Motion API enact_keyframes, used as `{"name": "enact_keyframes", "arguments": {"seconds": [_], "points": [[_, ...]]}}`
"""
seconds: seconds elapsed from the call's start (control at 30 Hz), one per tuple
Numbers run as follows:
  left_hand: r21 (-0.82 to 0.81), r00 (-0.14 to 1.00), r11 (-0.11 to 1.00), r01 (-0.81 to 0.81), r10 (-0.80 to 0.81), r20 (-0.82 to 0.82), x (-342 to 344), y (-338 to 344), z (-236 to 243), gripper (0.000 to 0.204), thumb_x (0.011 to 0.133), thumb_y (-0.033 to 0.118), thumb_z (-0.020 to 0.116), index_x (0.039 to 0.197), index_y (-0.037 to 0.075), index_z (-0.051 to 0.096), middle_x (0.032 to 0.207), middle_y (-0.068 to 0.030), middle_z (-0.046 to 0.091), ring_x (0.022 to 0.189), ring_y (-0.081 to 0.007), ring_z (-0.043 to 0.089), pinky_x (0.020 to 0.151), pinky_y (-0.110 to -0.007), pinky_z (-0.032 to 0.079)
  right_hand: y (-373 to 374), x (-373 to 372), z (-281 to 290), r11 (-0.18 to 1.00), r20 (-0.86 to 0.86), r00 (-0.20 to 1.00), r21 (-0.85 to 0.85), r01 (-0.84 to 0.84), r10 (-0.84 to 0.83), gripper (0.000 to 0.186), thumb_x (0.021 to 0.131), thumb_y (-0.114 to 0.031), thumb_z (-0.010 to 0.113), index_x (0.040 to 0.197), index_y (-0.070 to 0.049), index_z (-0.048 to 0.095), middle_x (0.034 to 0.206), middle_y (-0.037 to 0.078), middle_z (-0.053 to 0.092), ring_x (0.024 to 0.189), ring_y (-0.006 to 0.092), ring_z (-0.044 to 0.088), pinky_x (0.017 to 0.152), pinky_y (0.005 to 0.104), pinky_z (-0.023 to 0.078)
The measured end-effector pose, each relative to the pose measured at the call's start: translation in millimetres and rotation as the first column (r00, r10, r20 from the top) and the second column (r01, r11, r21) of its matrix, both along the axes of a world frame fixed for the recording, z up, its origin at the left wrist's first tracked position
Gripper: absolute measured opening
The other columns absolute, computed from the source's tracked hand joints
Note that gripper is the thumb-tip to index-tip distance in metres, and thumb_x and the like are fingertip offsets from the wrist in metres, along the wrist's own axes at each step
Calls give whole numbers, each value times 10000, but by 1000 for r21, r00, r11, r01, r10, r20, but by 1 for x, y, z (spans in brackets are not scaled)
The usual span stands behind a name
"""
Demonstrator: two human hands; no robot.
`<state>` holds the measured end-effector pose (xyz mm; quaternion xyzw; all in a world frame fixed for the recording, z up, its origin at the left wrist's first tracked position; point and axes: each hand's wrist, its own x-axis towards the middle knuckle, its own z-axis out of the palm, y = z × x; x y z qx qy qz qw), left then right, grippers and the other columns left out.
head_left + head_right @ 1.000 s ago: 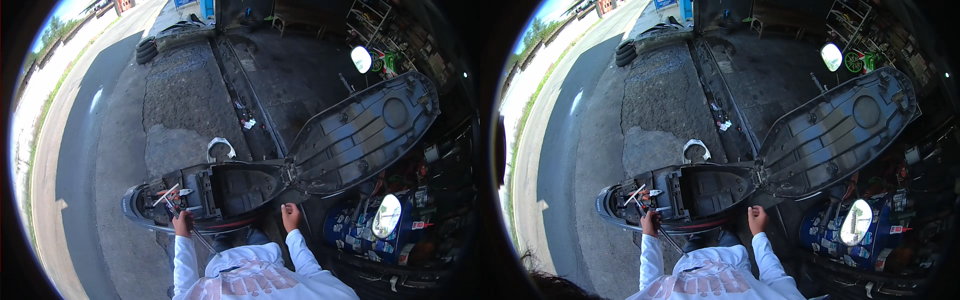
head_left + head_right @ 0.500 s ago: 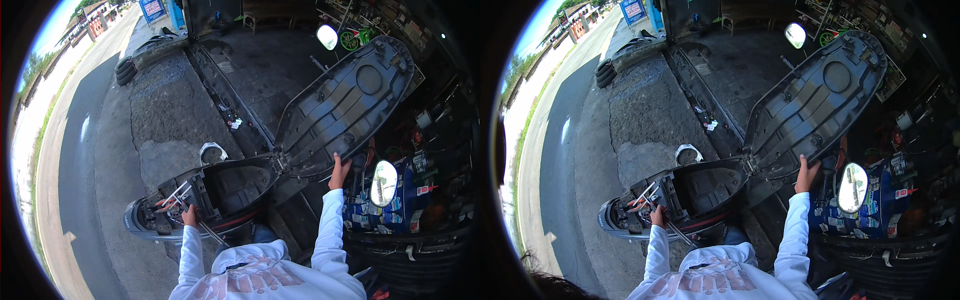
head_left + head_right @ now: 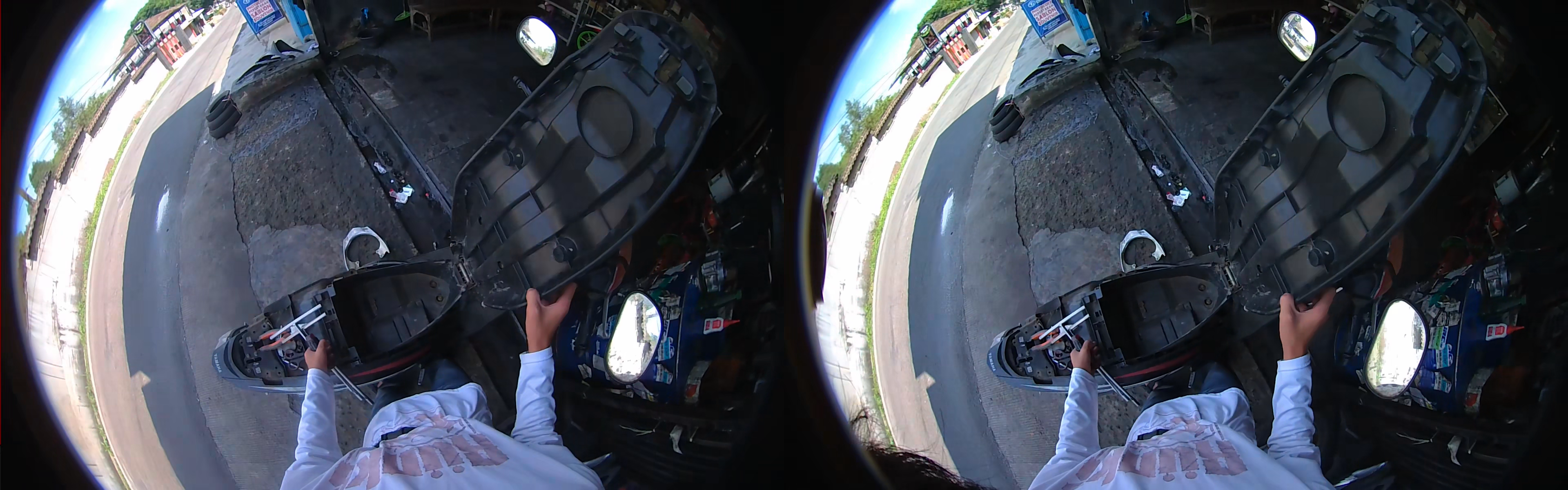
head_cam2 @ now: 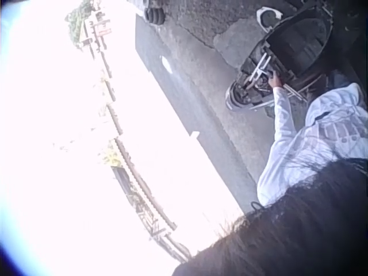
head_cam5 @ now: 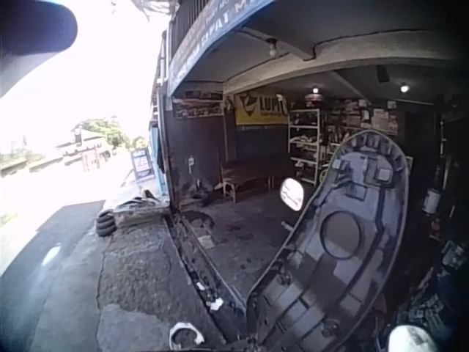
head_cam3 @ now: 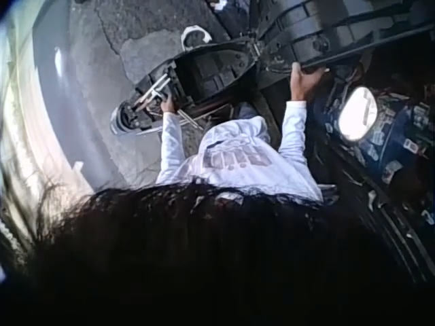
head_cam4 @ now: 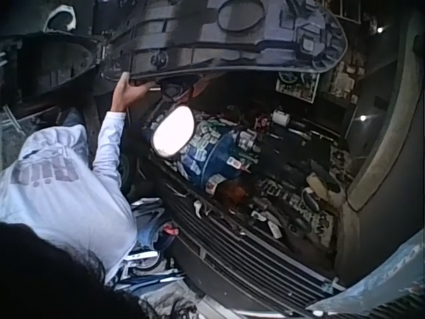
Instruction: Removing the motorcycle seat and working on the battery and wiring components.
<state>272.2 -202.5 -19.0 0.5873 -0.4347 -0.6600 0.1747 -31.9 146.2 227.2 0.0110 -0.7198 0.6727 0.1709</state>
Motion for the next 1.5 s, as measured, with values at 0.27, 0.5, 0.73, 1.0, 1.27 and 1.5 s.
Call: {"name": "enact_keyframes", "arguments": {"seconds": [0.27, 0.5, 0.73, 1.0, 1.27, 1.5], "points": [[126, 996, 990, -68, 74, -44, -6, 5, 20, 144, 769, 172, 585, 701, 56, 531, 588, -36, 525, 442, -168, 512, 378, -283, 406, -34, 25, 14, 996, -87, 996, 83, 18, -10, 591, 653, -37, 606, 1185, 42, 363, 1051, 177, 499, 975, 253, 528, 776, 321, 456], [137, 997, 990, 13, -2, -79, -12, 15, 28, 159, 774, 156, 562, 719, 14, 515, 679, -120, 598, 539, -241, 598, 445, -359, 494, -56, 16, 104, 985, -396, 911, 160, -58, 117, 575, 759, -90, 614, 1240, 45, 329, 1136, 172, 474, 1020, 238, 491, 906, 321, 358], [1, 927, 944, 331, -326, 187, -39, 33, 35, 299, 712, 239, 616, 797, -47, 597, 731, -156, 638, 669, -266, 640, 556, -356, 526, -92, 43, 97, 928, -458, 882, 366, 70, 114, 534, 831, -44, 517, 1281, 93, 263, 1143, 263, 482, 1031, 321, 533, 867, 343, 409], [-222, 813, 824, 521, -400, 422, -59, 56, 68, 407, 638, 343, 626, 797, -31, 622, 823, -206, 624, 832, -348, 588, 750, -408, 453, -83, 43, 77, 881, -533, 846, 401, 253, -1, 483, 878, -49, 493, 1274, 106, 266, 1169, 280, 463, 1037, 351, 538, 840, 361, 436], [-454, 816, 817, 357, -37, 576, -39, 50, 22, 418, 665, 360, 629, 845, -18, 644, 994, -224, 544, 1016, -362, 455, 870, -431, 381, -62, 20, 77, 847, -497, 854, 381, 371, -151, 461, 899, -150, 502, 1253, 75, 313, 1118, 266, 516, 1007, 339, 554, 853, 357, 435], [-383, 961, 913, 139, -31, 275, -30, 31, 14, 325, 681, 261, 642, 790, -45, 625, 684, -149, 635, 633, -240, 618, 626, -350, 465, -70, 23, 77, 841, -521, 842, 388, 378, -138, 442, 899, -136, 496, 1253, 64, 321, 1116, 258, 520, 995, 346, 559, 845, 364, 442]]}}
